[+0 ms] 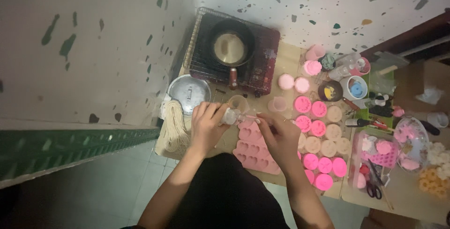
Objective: The recorder prepares candle wicks and mixes fragrance oils into a wax container at a workstation.
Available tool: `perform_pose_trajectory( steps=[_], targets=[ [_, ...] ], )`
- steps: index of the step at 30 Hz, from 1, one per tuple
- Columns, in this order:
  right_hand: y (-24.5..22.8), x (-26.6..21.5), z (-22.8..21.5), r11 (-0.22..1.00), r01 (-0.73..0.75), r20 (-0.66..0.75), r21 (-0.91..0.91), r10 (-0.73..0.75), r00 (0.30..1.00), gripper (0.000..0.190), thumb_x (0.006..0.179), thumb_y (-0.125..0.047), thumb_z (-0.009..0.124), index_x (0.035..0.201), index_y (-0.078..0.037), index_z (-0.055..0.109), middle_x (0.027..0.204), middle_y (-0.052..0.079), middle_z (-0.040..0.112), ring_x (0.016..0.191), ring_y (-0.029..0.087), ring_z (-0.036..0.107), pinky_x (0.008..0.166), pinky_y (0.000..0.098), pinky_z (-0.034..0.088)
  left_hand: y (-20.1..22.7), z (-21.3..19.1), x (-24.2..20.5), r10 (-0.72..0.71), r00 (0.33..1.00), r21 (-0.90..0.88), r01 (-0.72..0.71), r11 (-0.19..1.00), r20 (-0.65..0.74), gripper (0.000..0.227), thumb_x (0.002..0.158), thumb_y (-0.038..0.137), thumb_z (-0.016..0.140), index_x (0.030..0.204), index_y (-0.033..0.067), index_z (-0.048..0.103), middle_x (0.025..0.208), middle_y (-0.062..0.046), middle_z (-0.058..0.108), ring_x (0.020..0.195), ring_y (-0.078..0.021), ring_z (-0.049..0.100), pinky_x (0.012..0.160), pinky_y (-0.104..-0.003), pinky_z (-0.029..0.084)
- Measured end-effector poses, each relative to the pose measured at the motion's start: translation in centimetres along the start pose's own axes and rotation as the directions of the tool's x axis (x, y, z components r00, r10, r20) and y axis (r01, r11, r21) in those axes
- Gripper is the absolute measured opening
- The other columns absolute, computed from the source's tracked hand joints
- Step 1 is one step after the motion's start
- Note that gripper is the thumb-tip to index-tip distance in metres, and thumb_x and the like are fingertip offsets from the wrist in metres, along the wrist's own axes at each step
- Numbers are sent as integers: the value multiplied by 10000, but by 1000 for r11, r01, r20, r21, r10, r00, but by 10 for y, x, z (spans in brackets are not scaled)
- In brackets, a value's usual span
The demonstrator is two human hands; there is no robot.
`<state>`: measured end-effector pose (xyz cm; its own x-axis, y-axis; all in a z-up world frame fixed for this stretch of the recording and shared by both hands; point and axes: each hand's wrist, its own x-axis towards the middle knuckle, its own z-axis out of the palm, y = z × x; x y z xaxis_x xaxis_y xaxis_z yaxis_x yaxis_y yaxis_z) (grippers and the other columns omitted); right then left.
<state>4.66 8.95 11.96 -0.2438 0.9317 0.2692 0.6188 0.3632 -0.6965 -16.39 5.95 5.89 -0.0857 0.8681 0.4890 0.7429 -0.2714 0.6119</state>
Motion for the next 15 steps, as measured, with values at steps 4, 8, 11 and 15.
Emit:
perform_pose_trajectory(
  steps=[4, 8, 11, 15],
  targets=[
    [-3, 0, -2, 1000, -3, 0, 17, 3, 1000, 138, 927, -151, 748, 1025, -56, 763, 859, 70, 750, 640, 115, 694, 580, 245, 513, 0, -1, 1, -12, 1000, 1, 12, 1000, 12, 589, 577, 130, 886, 1136, 85, 707, 1077, -29, 662, 999, -262, 600, 862, -420, 445],
    [-4, 0, -2, 1000, -31, 10, 4, 31, 999, 147, 921, -151, 746, 1030, -55, 768, 844, 70, 750, 640, 119, 692, 576, 250, 507, 1, -1, 2, -3, 1000, -15, 3, 1000, -6, 585, 579, 127, 883, 1136, 83, 707, 1076, -27, 660, 1011, -260, 602, 871, -418, 444],
    [-1, -1, 0, 999, -31, -7, 19, 31, 999, 142, 922, -156, 750, 1022, -58, 770, 859, 69, 755, 631, 119, 683, 580, 247, 515, -1, 0, 1, 8, 1000, -17, -8, 1000, -13, 564, 611, 145, 895, 1139, 81, 707, 1081, -25, 655, 1023, -254, 598, 887, -413, 445],
    [4, -3, 4, 999, -45, -12, -20, 44, 999, 137, 920, -164, 753, 1010, -62, 772, 830, 68, 748, 633, 114, 681, 587, 250, 516, -6, 5, -3, 4, 1000, -11, -4, 1000, -5, 564, 611, 157, 901, 1138, 78, 715, 1072, -34, 653, 1013, -252, 596, 863, -410, 437]
  ],
)
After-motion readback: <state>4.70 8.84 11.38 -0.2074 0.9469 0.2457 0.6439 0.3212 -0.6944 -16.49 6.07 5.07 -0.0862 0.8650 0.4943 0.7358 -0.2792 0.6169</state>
